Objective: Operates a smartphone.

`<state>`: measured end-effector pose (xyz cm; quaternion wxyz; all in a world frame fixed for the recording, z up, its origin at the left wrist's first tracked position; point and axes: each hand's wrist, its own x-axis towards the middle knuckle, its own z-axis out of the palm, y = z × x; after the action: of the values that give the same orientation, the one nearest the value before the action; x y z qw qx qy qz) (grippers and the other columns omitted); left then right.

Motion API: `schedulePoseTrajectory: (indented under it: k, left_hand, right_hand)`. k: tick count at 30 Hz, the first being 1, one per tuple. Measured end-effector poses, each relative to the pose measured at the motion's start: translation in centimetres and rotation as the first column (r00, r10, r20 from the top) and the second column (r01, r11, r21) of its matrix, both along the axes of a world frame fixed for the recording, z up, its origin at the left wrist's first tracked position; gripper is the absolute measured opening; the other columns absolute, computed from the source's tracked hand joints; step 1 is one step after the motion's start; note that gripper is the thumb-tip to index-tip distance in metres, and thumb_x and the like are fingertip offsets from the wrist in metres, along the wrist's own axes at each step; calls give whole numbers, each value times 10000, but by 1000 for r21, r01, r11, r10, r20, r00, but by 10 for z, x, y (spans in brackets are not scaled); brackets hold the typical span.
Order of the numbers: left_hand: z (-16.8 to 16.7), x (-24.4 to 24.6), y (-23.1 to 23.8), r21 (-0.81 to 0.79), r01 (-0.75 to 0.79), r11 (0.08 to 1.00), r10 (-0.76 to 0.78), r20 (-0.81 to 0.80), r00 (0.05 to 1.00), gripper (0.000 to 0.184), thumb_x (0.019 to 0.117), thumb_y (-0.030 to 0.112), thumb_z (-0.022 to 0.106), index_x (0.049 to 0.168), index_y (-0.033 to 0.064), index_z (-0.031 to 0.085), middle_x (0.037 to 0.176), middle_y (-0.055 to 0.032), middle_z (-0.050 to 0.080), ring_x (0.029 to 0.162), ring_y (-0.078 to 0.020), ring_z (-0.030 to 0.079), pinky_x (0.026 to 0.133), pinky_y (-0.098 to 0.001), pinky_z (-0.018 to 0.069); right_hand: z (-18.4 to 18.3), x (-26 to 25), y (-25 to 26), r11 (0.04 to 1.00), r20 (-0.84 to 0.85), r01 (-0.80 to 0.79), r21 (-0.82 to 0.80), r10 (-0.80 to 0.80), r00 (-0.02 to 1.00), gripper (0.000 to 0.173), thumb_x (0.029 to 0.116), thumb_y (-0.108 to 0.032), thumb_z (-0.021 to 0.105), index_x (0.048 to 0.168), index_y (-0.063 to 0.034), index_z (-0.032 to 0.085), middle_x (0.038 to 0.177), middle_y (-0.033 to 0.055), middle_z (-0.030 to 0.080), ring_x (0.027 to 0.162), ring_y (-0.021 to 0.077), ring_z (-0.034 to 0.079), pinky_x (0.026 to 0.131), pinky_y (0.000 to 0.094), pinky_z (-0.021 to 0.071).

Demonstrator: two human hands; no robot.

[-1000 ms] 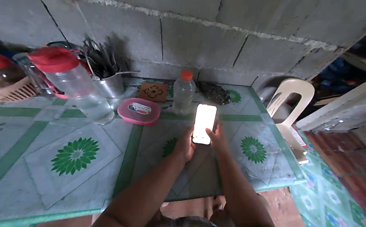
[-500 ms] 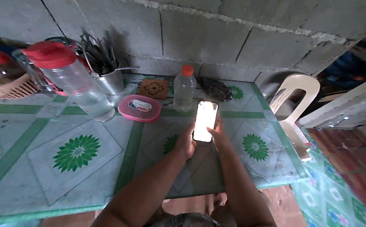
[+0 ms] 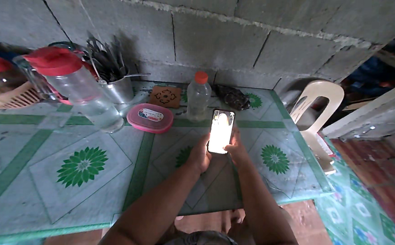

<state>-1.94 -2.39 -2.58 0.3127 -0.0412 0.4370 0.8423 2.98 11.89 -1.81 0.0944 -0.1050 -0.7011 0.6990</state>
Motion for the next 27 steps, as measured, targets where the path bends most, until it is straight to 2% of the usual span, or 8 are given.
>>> schedulePoseTrajectory:
  k: [5, 8, 11, 13, 18, 22, 27]
  left_hand:
    - [-1, -1, 0, 14, 6, 1000, -6, -1, 1000, 445, 1106, 348, 407, 1438, 60, 479, 1379, -142, 589, 1226, -240, 614, 992, -424, 544]
    - [-1, 0, -1, 29, 6, 1000, -6, -2, 1000, 444, 1108, 347, 401, 1434, 56, 476, 1362, -149, 598, 1210, -246, 624, 982, -427, 551]
    - [0, 0, -1, 27, 2, 1000, -2, 0, 1000, 448, 1106, 357, 403, 1431, 59, 479, 1355, -144, 603, 1209, -239, 623, 978, -421, 550]
    - [1, 0, -1, 26, 2, 1000, -2, 7, 1000, 445, 1107, 357, 397, 1424, 56, 484, 1347, -146, 606, 1199, -240, 628, 972, -424, 552]
    - [2, 1, -1, 40, -1, 999, 1, 18, 1000, 452, 1110, 356, 386, 1432, 54, 479, 1362, -146, 598, 1213, -241, 620, 982, -424, 547]
    - [1, 1, -1, 50, -6, 999, 5, 20, 1000, 448, 1110, 349, 385, 1428, 50, 484, 1358, -147, 601, 1220, -240, 616, 993, -423, 540]
    - [2, 2, -1, 51, -4, 999, 3, 29, 1000, 456, 1108, 356, 389, 1430, 48, 483, 1363, -143, 602, 1221, -236, 617, 994, -419, 539]
  right_hand:
    - [0, 0, 0, 999, -4, -18, -39, 18, 1000, 1036, 667, 63, 594, 1588, -95, 146, 1554, 173, 398, 1336, 179, 525, 1038, 359, 517]
    - [0, 0, 2, 996, -8, -49, -70, 48, 999, 1028, 680, 66, 580, 1595, -63, 128, 1559, 175, 395, 1342, 174, 520, 1047, 351, 514]
    - [1, 1, 1, 992, -14, -72, -107, 71, 997, 920, 715, 92, 556, 1561, -4, 207, 1456, 176, 507, 1257, 166, 584, 1013, 341, 536]
    - [0, 1, 3, 989, -32, -90, -119, 87, 996, 888, 713, 92, 552, 1534, 15, 224, 1410, 171, 544, 1221, 160, 608, 996, 336, 546]
    - [-2, 1, 4, 985, -53, -113, -132, 106, 993, 925, 713, 103, 546, 1559, 10, 184, 1460, 175, 502, 1266, 167, 581, 1028, 338, 531]
    - [0, 1, 2, 983, -44, -111, -144, 105, 993, 880, 726, 120, 530, 1538, 14, 210, 1419, 171, 538, 1229, 168, 610, 1007, 339, 546]
    - [-4, 1, 4, 983, -47, -107, -150, 101, 994, 894, 720, 106, 544, 1545, 5, 214, 1436, 173, 527, 1247, 176, 598, 1014, 351, 542]
